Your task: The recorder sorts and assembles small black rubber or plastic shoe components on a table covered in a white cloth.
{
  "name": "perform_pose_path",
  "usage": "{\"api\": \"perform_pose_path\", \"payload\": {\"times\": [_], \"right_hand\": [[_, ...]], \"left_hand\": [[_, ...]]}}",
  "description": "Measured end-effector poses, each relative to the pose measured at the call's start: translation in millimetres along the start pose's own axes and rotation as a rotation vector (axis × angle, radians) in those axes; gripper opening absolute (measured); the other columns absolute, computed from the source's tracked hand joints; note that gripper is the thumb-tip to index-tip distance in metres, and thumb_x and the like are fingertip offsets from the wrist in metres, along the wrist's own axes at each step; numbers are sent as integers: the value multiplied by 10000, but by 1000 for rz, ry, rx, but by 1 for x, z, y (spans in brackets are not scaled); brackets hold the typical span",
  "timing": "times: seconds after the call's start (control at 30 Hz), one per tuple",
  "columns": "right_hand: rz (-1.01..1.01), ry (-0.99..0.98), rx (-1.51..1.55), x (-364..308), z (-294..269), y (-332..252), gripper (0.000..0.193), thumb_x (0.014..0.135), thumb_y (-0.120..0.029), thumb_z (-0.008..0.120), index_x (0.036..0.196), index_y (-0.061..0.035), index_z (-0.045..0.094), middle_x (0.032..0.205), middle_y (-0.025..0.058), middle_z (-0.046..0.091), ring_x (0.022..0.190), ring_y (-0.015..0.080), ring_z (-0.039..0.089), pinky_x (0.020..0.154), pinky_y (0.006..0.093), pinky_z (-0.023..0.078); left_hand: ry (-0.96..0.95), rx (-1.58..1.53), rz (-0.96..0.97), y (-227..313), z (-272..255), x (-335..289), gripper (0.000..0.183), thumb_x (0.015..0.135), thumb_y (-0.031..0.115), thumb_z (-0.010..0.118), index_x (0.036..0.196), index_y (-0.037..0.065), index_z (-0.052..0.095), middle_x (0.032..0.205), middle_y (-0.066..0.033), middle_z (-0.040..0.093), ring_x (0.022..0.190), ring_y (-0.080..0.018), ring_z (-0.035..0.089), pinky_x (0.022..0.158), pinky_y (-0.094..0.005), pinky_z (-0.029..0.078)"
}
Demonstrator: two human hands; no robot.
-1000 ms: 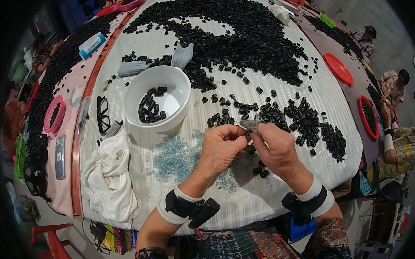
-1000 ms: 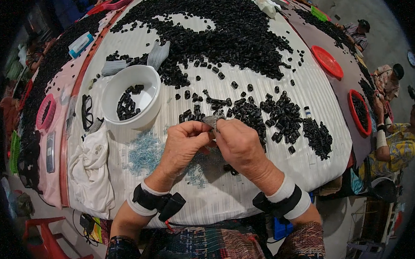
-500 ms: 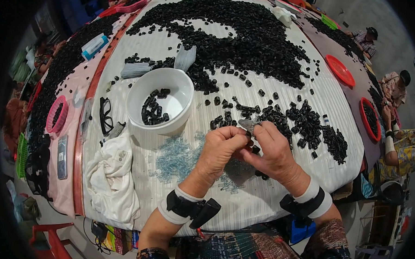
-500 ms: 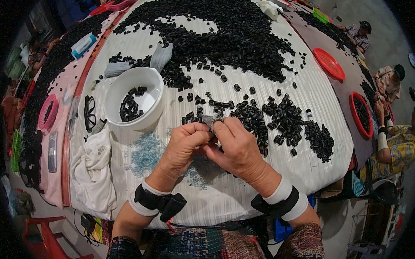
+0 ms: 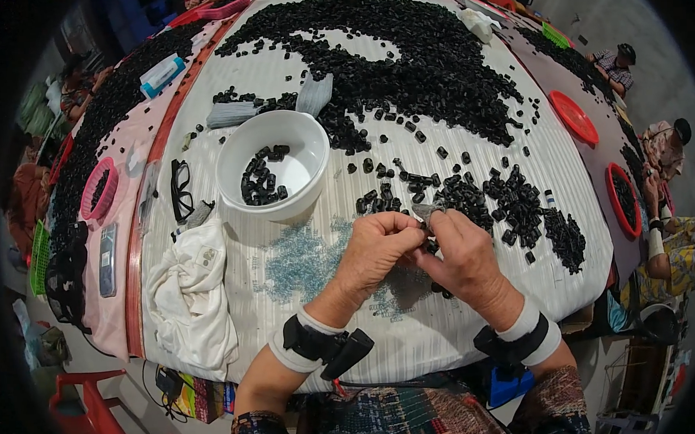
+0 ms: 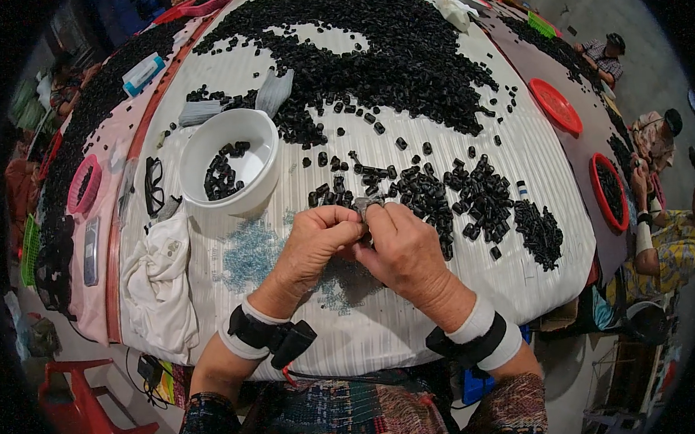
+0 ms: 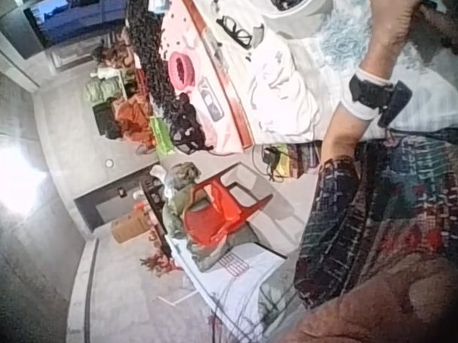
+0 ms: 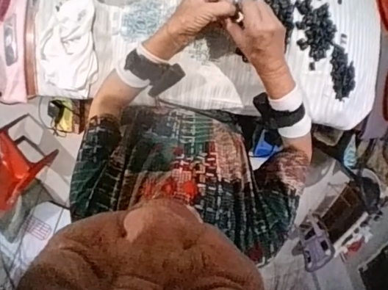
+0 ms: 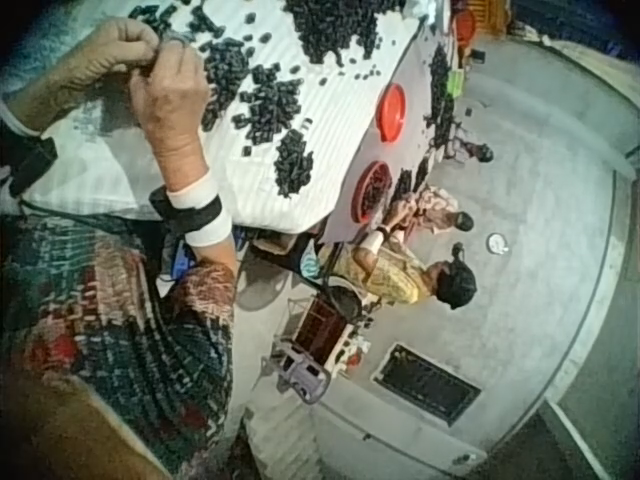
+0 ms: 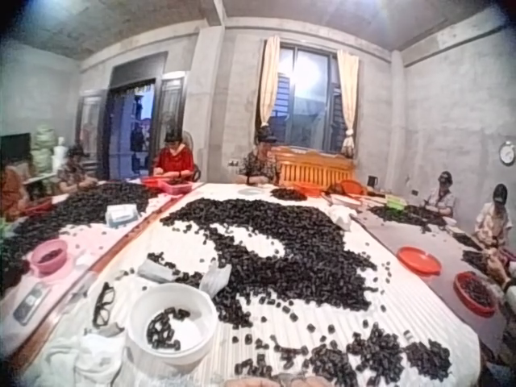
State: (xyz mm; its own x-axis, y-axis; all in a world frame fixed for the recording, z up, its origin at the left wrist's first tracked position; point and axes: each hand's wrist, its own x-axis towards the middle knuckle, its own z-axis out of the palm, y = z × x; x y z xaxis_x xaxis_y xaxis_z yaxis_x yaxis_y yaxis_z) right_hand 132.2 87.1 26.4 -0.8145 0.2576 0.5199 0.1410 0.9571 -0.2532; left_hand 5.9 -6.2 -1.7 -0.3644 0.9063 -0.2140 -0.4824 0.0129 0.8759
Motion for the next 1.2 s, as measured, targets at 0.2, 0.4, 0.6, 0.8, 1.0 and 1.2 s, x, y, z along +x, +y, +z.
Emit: {"api": "perform_pose_path", "payload": {"times": [0.2, 0.4, 0.6, 0.8, 1.0, 1.2], "right_hand": [[11, 58, 22, 2, -2, 4, 293, 604, -40, 719, 807, -24, 508, 682, 94, 490, 627, 253, 555, 531, 346, 478], [3, 81, 26, 4, -5, 7, 251, 619, -30, 706, 774, -24, 509, 665, 93, 481, 611, 250, 545, 522, 347, 471], [-25, 96, 35, 1, -1, 5, 219, 639, -32, 696, 733, -32, 498, 635, 88, 465, 581, 245, 532, 510, 349, 466], [-47, 88, 32, -2, -1, 9, 211, 644, -45, 692, 721, -41, 497, 625, 82, 462, 573, 241, 532, 505, 347, 467], [-26, 20, 162, 2, -13, 14, 247, 695, -83, 685, 893, -9, 558, 733, 116, 535, 677, 266, 575, 584, 347, 492], [202, 27, 184, 6, -25, 56, 238, 762, -45, 625, 979, 9, 545, 828, 156, 553, 750, 330, 576, 656, 379, 482]], "left_hand": [[-21, 20, 8, 3, 3, -1, 164, 828, 145, 662, 892, -6, 655, 782, -36, 651, 675, -87, 620, 569, -207, 504], [-57, -59, 15, 1, 1, 1, 191, 845, 162, 664, 922, -13, 662, 804, -50, 658, 702, -101, 627, 578, -221, 523], [-54, -20, 10, 2, -1, 0, 163, 850, 137, 654, 906, -16, 657, 811, -53, 652, 701, -113, 629, 602, -236, 539], [-79, 6, 11, 0, 1, 1, 169, 838, 134, 659, 905, -21, 657, 798, -57, 655, 685, -101, 620, 610, -220, 527], [-108, -11, 9, 2, 1, 1, 143, 853, 122, 651, 922, -2, 630, 831, -69, 654, 683, -107, 627, 608, -227, 530], [46, -158, 182, 16, -5, 4, 167, 904, 144, 596, 1022, 30, 561, 885, -139, 663, 695, -156, 666, 556, -275, 560]]}}
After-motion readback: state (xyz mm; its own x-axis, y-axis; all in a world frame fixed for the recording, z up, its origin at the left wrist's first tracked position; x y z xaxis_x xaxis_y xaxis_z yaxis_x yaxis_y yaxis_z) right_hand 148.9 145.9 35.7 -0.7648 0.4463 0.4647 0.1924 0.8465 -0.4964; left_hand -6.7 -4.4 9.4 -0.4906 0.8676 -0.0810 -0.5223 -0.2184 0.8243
